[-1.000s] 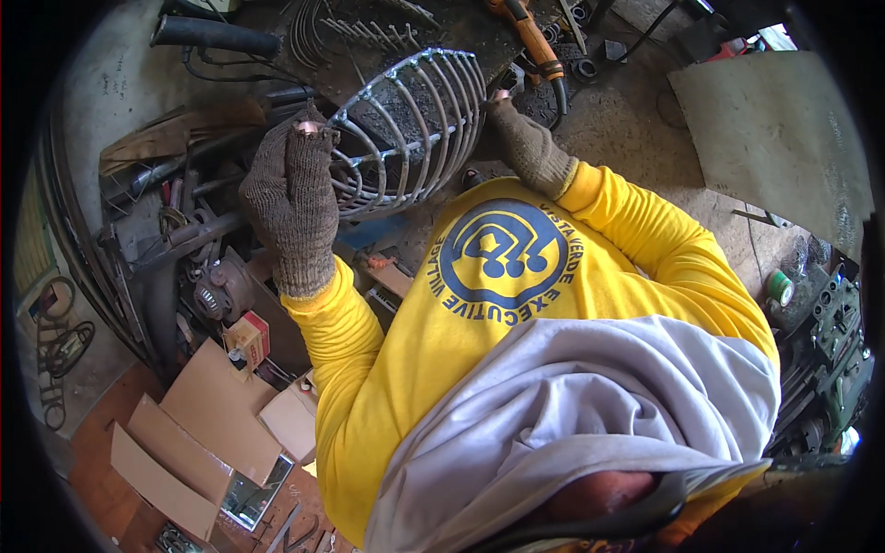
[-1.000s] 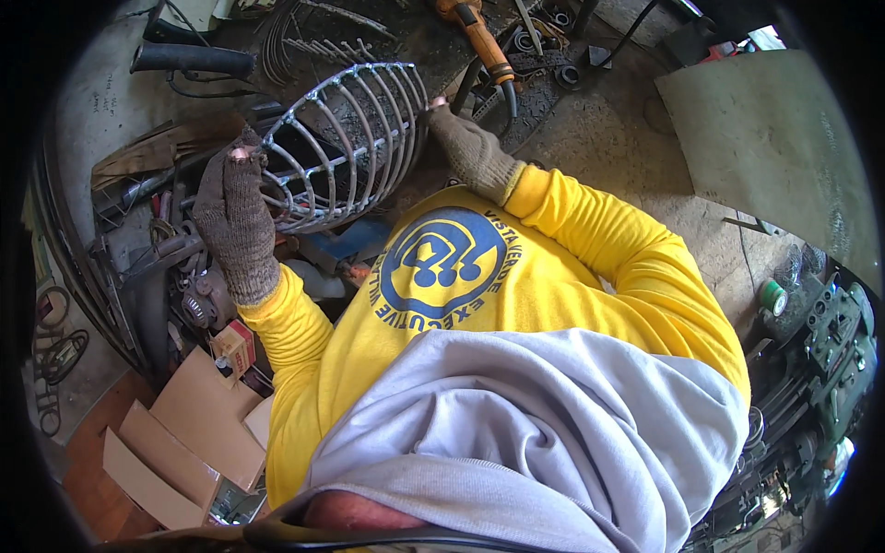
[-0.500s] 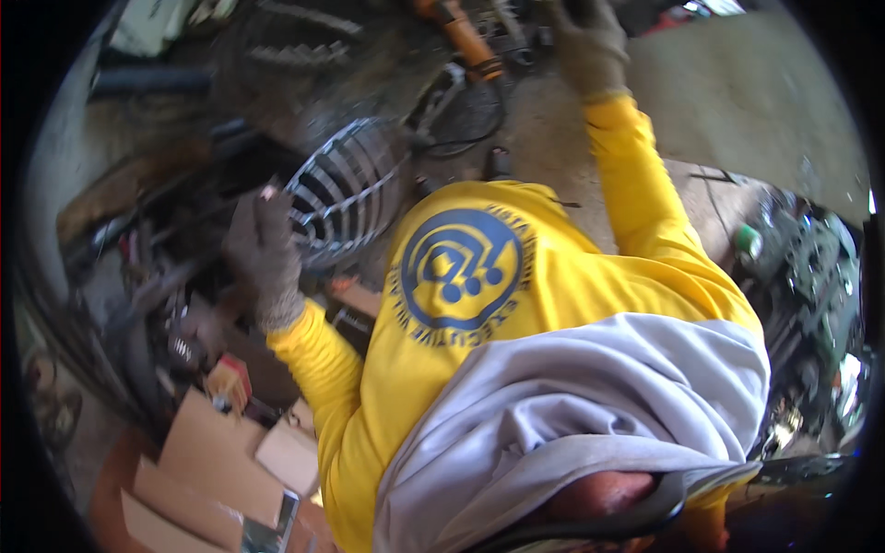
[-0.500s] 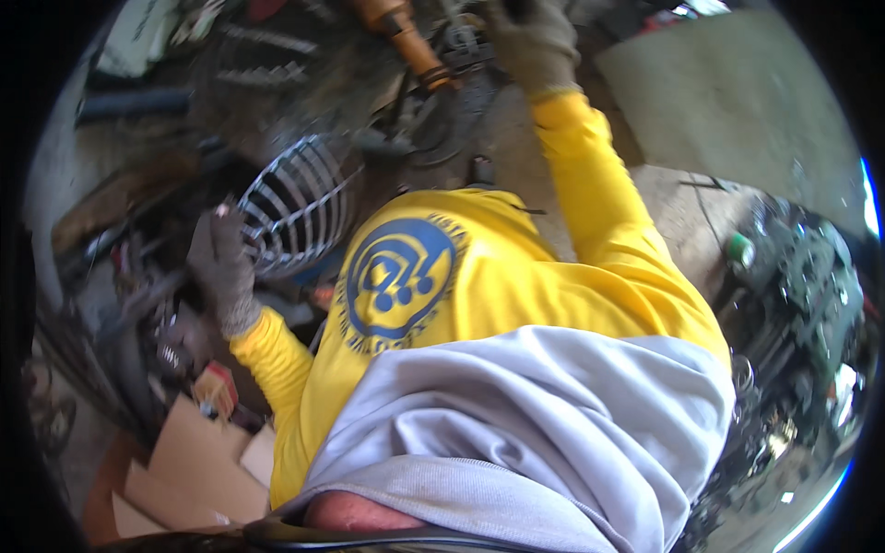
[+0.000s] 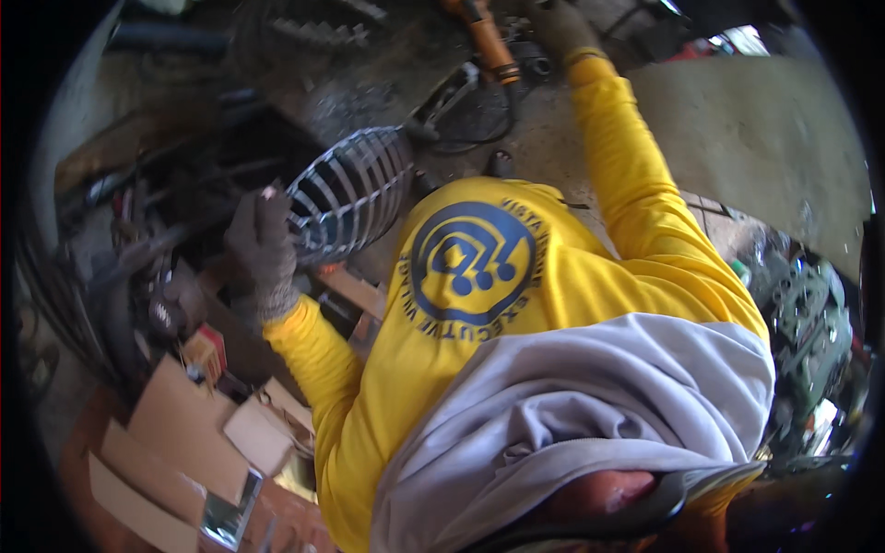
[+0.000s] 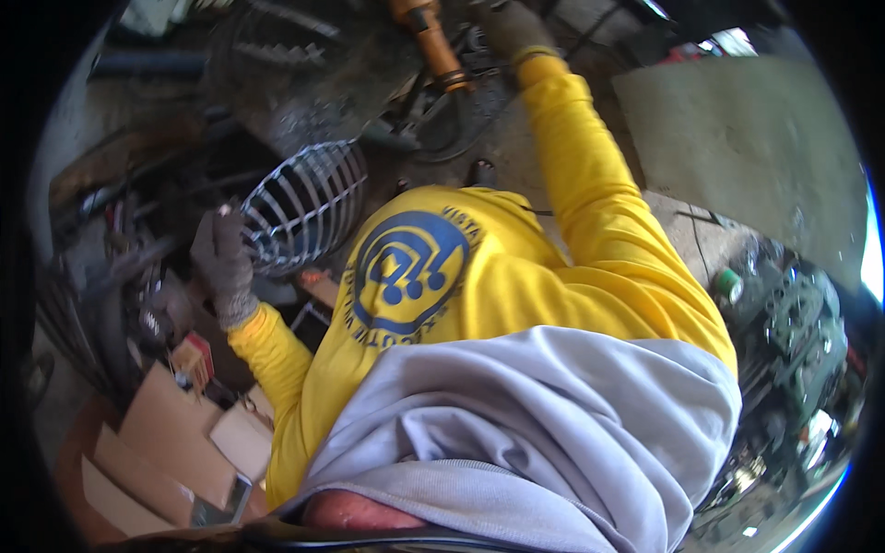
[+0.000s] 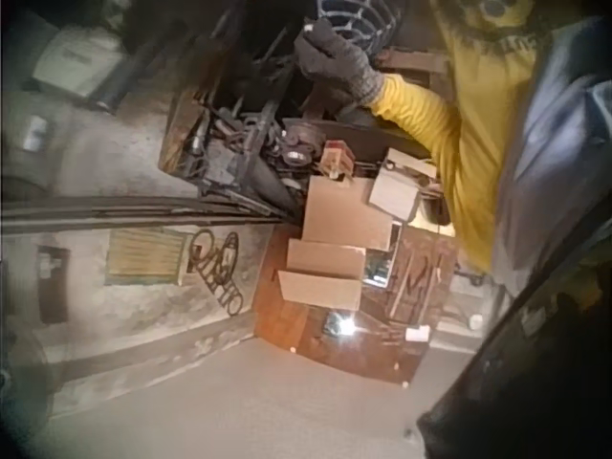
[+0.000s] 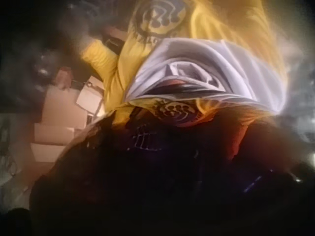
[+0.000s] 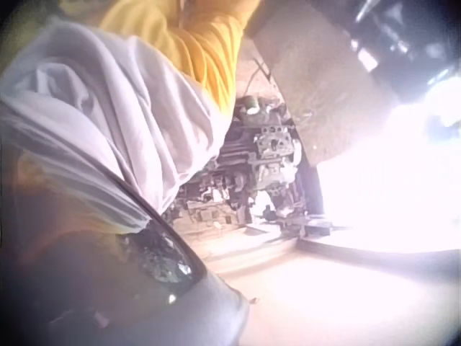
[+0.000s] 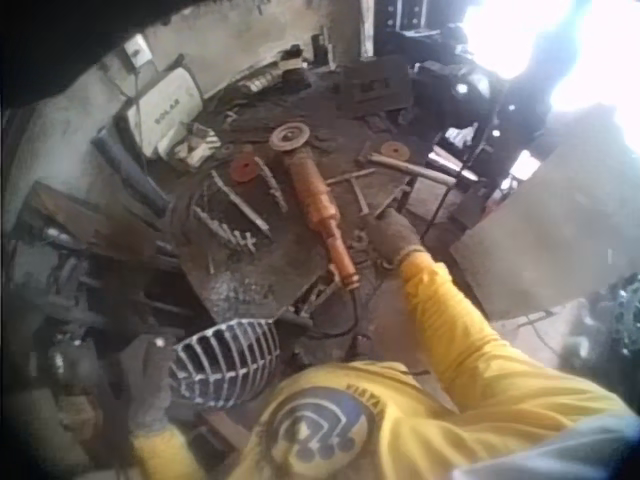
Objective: The person uses an angle grinder to smooth a curved metal grate and then uses a hand file to further refine the metal edges.
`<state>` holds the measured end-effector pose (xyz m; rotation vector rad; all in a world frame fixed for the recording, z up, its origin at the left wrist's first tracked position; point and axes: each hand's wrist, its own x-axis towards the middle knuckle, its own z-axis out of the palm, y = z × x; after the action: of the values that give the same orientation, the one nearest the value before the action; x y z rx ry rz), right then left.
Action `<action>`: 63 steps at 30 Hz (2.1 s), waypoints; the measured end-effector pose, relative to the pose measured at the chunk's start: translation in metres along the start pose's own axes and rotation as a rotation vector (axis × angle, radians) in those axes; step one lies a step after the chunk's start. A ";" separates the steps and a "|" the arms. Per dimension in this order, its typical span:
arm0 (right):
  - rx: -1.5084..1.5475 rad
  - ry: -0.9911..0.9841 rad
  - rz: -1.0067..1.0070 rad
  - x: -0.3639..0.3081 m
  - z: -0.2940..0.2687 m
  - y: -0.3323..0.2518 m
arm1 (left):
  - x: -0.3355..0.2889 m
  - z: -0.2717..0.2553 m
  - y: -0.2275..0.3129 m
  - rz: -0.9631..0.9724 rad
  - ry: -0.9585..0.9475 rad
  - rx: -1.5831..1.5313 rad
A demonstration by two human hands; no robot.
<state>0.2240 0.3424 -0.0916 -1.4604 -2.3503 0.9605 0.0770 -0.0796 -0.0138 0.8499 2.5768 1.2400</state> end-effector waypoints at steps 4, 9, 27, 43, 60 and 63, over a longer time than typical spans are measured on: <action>-0.853 -0.112 -0.481 0.007 -0.012 0.003 | -0.007 -0.007 0.004 0.028 0.010 0.081; 0.147 -0.054 -0.239 0.014 -0.004 0.010 | -0.013 -0.002 -0.020 0.061 -0.026 0.137; 0.919 -0.209 -0.212 -0.156 -0.006 0.009 | 0.055 0.075 -0.060 0.145 -0.344 -0.181; 0.089 -0.293 -0.279 -0.212 0.030 -0.009 | 0.103 0.141 -0.085 0.326 -0.504 -0.288; -0.151 -0.251 -0.447 -0.211 0.026 -0.025 | 0.086 0.170 -0.108 0.474 -0.374 -0.287; -0.110 -0.219 -0.470 -0.211 0.019 -0.036 | 0.090 0.178 -0.120 0.642 -0.394 -0.233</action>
<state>0.2910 0.1424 -0.0508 -0.7960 -2.7593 0.9067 0.0181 0.0297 -0.2111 1.7386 1.8593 1.3016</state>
